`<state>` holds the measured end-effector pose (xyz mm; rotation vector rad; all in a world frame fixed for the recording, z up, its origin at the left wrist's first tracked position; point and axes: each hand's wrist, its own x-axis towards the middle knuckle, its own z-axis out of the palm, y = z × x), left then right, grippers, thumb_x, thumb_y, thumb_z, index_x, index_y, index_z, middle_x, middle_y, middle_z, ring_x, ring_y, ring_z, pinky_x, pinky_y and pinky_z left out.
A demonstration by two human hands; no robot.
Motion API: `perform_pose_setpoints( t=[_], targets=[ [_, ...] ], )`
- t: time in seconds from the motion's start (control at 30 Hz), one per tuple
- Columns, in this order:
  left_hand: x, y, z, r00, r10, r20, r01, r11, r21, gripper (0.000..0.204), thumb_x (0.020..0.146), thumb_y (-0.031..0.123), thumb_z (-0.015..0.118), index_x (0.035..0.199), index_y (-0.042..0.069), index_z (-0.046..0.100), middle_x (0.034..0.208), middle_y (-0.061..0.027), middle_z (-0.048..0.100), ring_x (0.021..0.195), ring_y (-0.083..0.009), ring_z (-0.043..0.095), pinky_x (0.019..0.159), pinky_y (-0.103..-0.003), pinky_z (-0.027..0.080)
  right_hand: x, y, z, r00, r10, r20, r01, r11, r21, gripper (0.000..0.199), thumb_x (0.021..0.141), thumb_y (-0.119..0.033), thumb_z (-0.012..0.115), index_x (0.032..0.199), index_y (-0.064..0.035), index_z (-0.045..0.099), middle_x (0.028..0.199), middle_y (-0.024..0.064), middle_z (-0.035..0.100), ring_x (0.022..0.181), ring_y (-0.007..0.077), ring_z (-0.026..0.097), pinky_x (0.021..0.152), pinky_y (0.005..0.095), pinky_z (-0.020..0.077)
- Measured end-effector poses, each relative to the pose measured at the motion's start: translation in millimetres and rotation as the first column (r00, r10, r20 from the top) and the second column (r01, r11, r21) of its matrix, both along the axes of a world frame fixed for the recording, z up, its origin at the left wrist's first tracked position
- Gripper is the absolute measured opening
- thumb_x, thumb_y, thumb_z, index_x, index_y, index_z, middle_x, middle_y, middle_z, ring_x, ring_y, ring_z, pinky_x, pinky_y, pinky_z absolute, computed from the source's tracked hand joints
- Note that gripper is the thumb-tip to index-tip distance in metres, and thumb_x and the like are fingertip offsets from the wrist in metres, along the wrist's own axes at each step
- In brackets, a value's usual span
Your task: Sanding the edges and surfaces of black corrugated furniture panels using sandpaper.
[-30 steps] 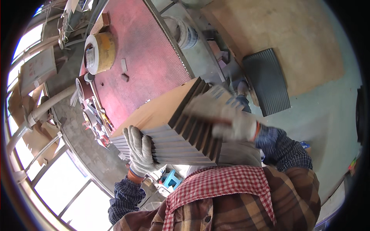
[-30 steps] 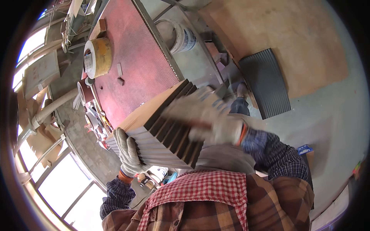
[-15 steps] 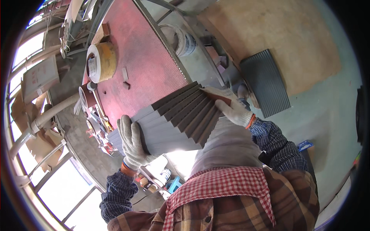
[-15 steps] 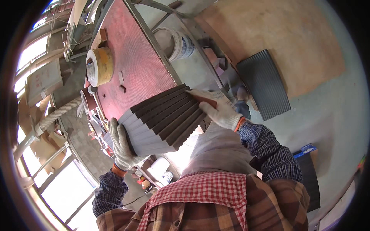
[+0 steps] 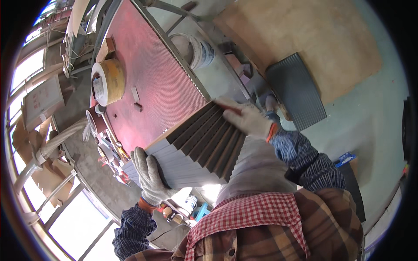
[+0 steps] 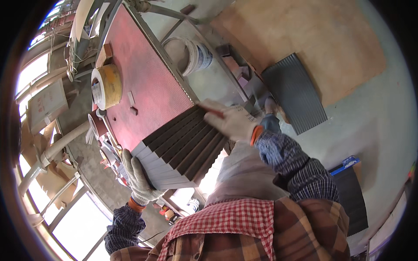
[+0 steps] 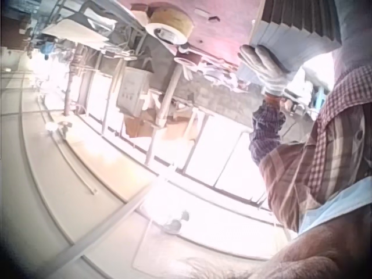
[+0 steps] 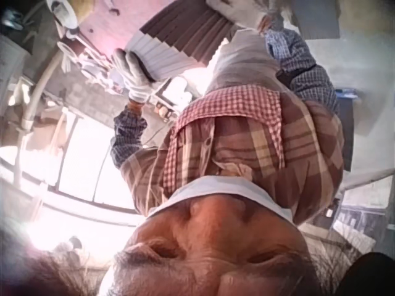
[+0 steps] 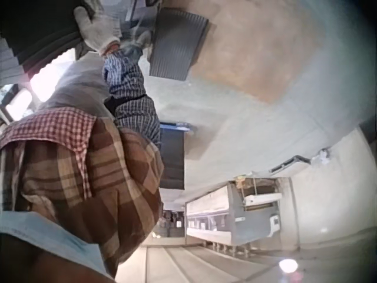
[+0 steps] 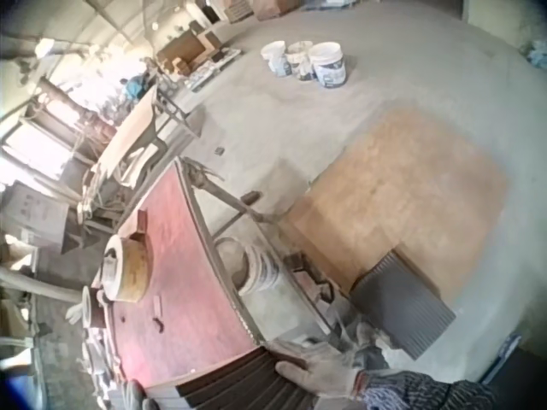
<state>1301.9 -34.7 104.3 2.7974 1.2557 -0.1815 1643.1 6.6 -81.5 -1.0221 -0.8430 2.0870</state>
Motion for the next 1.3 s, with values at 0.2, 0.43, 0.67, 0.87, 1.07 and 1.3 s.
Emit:
perform_pose_setpoints(
  t=[0.2, 0.43, 0.67, 0.87, 1.07, 1.3],
  targets=[
    [0.5, -0.1, 1.4, 1.000, 0.006, -0.009, -0.007, 1.000, -0.010, 0.139, 0.083, 0.077, 0.082, 0.177, -0.001, 0.016, 0.178, -0.0413, 0.016, 0.165, -0.0595, 0.023, 0.131, -0.071, 0.024, -16.9, -19.2, 49.4, 0.988, 0.035, -0.148, 0.087, 0.667, 0.740, 0.070, 0.109, -0.046, 0.067, 0.169, -0.0153, 0.049, 0.171, 0.0181, 0.050, 0.163, 0.0360, 0.039, 0.137, 0.0519, 0.0256],
    [-2.2, 0.1, 1.4, 1.000, 0.028, 0.008, -0.028, 0.998, -0.049, 0.137, 0.084, 0.075, 0.081, 0.177, 0.000, 0.015, 0.177, -0.0437, 0.015, 0.164, -0.0617, 0.021, 0.130, -0.076, 0.019, -15.6, 42.5, 2.0, 0.992, 0.085, -0.089, -0.081, 0.995, 0.051, 0.056, 0.115, -0.035, 0.064, 0.164, -0.0091, 0.055, 0.163, 0.0172, 0.058, 0.153, 0.0281, 0.053, 0.130, 0.0405, 0.0402],
    [-2.7, 2.4, 0.6, 0.998, 0.058, 0.036, -0.055, 0.996, -0.069, 0.135, 0.083, 0.071, 0.084, 0.177, 0.001, 0.017, 0.176, -0.0432, 0.018, 0.164, -0.0612, 0.021, 0.127, -0.082, 0.016, -41.5, 9.4, 25.4, 0.979, 0.179, -0.095, 0.013, 0.415, 0.910, 0.068, 0.112, -0.043, 0.064, 0.171, -0.0152, 0.046, 0.178, 0.0161, 0.041, 0.167, 0.0333, 0.034, 0.138, 0.0515, 0.0184],
    [0.9, 3.6, -1.4, 0.997, 0.029, 0.070, -0.028, 1.000, -0.011, 0.133, 0.085, 0.068, 0.084, 0.176, -0.004, 0.018, 0.177, -0.0435, 0.017, 0.164, -0.0619, 0.021, 0.131, -0.074, 0.020, -21.7, 43.9, -8.9, 0.997, 0.029, 0.074, -0.052, 0.941, 0.334, 0.062, 0.113, -0.043, 0.063, 0.167, -0.0131, 0.052, 0.168, 0.0163, 0.056, 0.152, 0.0325, 0.057, 0.127, 0.0424, 0.0427],
    [-6.8, 3.0, 1.2, 0.999, 0.035, 0.002, -0.034, 0.992, -0.123, 0.131, 0.085, 0.073, 0.081, 0.176, 0.001, 0.021, 0.175, -0.0426, 0.020, 0.163, -0.0610, 0.023, 0.128, -0.081, 0.017, -46.0, 12.0, 31.9, 0.978, -0.022, -0.205, 0.194, 0.430, 0.881, 0.066, 0.114, -0.046, 0.057, 0.168, -0.0081, 0.049, 0.164, 0.0190, 0.058, 0.154, 0.0363, 0.052, 0.132, 0.0519, 0.0320],
    [-1.7, -1.1, -2.8, 0.998, 0.031, 0.046, -0.030, 0.999, -0.026, 0.133, 0.086, 0.075, 0.079, 0.177, 0.001, 0.015, 0.176, -0.0432, 0.015, 0.165, -0.0595, 0.020, 0.128, -0.081, 0.016, -22.2, 31.8, -19.7, 0.999, -0.016, 0.034, 0.009, 0.978, 0.208, 0.051, 0.113, -0.031, 0.063, 0.158, -0.0080, 0.061, 0.152, 0.0208, 0.069, 0.142, 0.0340, 0.065, 0.123, 0.0399, 0.0483]
  ],
)
